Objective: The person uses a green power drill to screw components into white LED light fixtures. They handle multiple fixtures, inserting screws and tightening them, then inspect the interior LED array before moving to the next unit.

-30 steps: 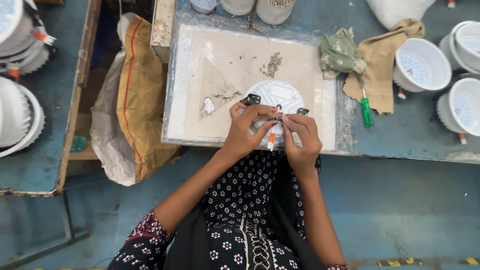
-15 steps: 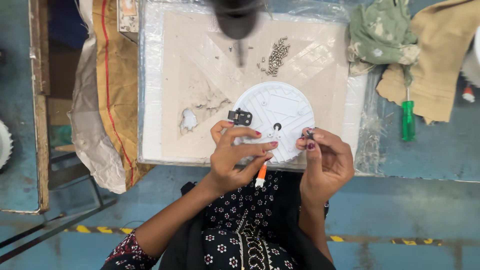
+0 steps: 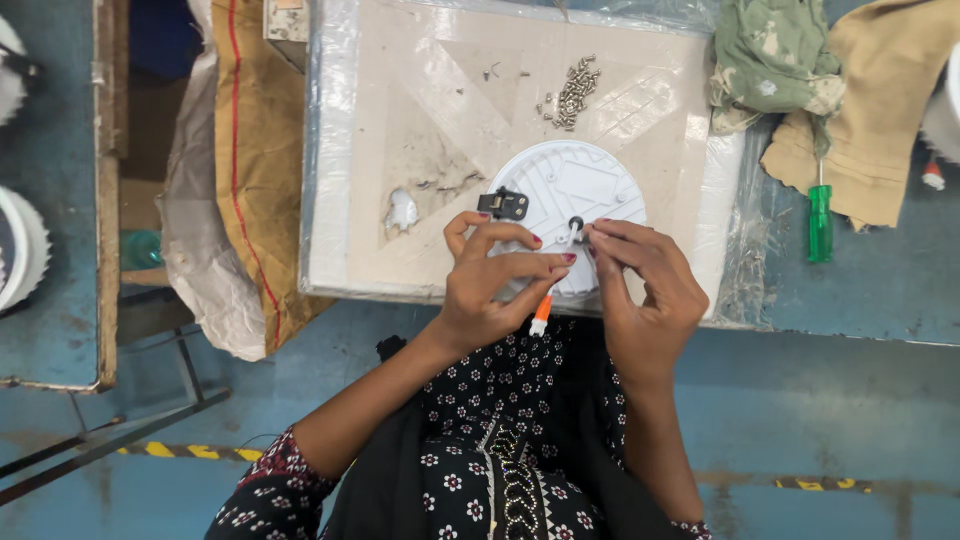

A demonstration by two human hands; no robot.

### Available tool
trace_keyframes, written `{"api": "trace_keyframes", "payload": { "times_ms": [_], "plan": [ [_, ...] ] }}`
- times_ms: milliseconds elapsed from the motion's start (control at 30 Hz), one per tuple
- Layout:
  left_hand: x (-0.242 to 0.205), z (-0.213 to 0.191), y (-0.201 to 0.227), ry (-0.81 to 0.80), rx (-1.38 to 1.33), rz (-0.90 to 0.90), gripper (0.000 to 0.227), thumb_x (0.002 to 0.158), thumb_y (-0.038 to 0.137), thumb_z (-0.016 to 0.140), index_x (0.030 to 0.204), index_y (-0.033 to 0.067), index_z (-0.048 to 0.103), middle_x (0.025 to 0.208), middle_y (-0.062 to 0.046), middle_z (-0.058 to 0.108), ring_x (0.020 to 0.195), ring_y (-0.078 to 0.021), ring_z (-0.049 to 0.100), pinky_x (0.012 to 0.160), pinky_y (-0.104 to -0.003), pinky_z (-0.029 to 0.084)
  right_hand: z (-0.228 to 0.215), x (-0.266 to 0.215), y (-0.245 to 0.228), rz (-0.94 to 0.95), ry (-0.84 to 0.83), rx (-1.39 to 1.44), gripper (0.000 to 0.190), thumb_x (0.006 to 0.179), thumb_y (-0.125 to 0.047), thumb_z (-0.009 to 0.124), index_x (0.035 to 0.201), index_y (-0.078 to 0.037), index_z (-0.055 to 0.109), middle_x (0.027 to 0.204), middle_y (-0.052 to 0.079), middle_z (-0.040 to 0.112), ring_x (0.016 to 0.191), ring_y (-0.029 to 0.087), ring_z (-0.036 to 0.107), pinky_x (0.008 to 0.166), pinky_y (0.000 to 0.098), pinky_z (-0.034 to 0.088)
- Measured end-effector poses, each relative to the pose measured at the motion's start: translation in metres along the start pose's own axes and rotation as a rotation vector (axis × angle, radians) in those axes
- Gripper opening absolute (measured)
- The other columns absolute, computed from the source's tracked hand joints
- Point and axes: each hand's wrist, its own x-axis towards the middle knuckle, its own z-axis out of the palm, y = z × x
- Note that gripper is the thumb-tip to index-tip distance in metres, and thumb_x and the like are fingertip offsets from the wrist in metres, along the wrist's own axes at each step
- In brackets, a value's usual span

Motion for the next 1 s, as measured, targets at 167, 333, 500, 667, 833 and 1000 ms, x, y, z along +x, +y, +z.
{"api": "trace_keyframes", "payload": {
  "times_ms": [167, 333, 500, 667, 833, 1000],
  "plan": [
    [-0.002, -0.001, 0.002, 0.061, -0.031, 0.023, 0.018, 0.085, 0.012, 0.087, 0.094, 0.0148, 0.071, 0.093, 0.007, 0.075, 0.098, -0.0132, 0.065, 0.103, -0.041, 0.031, 0.011, -0.006, -0.009, -0.056, 0.033, -0.091, 0.017, 0.091, 0.011, 0.074, 0.104, 0.0, 0.075, 0.107, 0.012, 0.074, 0.098, 0.019, 0.074, 0.082, 0.0275, 0.058],
    [-0.006, -0.004, 0.003, 0.066, -0.063, 0.008, 0.015, 0.085, 0.01, 0.085, 0.091, 0.0137, 0.072, 0.088, 0.006, 0.073, 0.094, -0.0142, 0.064, 0.102, -0.041, 0.03, 0.009, -0.006, -0.015, -0.154, -0.002, -0.189, 0.021, 0.09, 0.012, 0.072, 0.105, -0.002, 0.076, 0.106, 0.012, 0.075, 0.099, 0.022, 0.072, 0.081, 0.0293, 0.058],
    [-0.005, -0.002, 0.003, 0.131, -0.095, -0.152, 0.014, 0.092, 0.014, 0.078, 0.106, 0.0117, 0.075, 0.114, 0.001, 0.065, 0.115, -0.019, 0.055, 0.106, -0.037, 0.035, 0.002, -0.001, -0.02, -0.257, -0.078, -0.279, 0.021, 0.088, 0.012, 0.07, 0.103, -0.002, 0.076, 0.104, 0.01, 0.075, 0.101, 0.023, 0.072, 0.088, 0.0338, 0.058],
    [0.014, 0.003, -0.007, 0.068, -0.061, -0.221, 0.013, 0.088, 0.027, 0.082, 0.1, 0.0218, 0.083, 0.119, 0.002, 0.054, 0.113, -0.0195, 0.045, 0.103, -0.039, 0.032, -0.006, 0.004, -0.023, -0.193, -0.162, -0.24, 0.025, 0.089, 0.012, 0.067, 0.106, -0.003, 0.076, 0.104, 0.011, 0.076, 0.098, 0.023, 0.072, 0.088, 0.0327, 0.058],
    [0.026, -0.005, -0.018, -0.07, -0.081, -0.225, 0.012, 0.081, 0.034, 0.085, 0.09, 0.0253, 0.084, 0.114, 0.003, 0.052, 0.11, -0.0201, 0.044, 0.099, -0.042, 0.03, -0.011, 0.01, -0.026, -0.114, -0.221, -0.227, 0.025, 0.09, 0.011, 0.067, 0.107, -0.005, 0.077, 0.102, 0.01, 0.076, 0.094, 0.021, 0.073, 0.085, 0.0307, 0.058],
    [0.024, -0.002, -0.037, -0.132, -0.074, -0.183, 0.013, 0.08, 0.039, 0.085, 0.086, 0.0278, 0.083, 0.129, 0.0, 0.051, 0.122, -0.024, 0.043, 0.106, -0.048, 0.027, -0.01, 0.011, -0.021, -0.187, -0.229, -0.298, 0.021, 0.089, 0.01, 0.07, 0.104, -0.004, 0.076, 0.1, 0.011, 0.075, 0.092, 0.023, 0.072, 0.083, 0.0318, 0.056]
  ]
}}
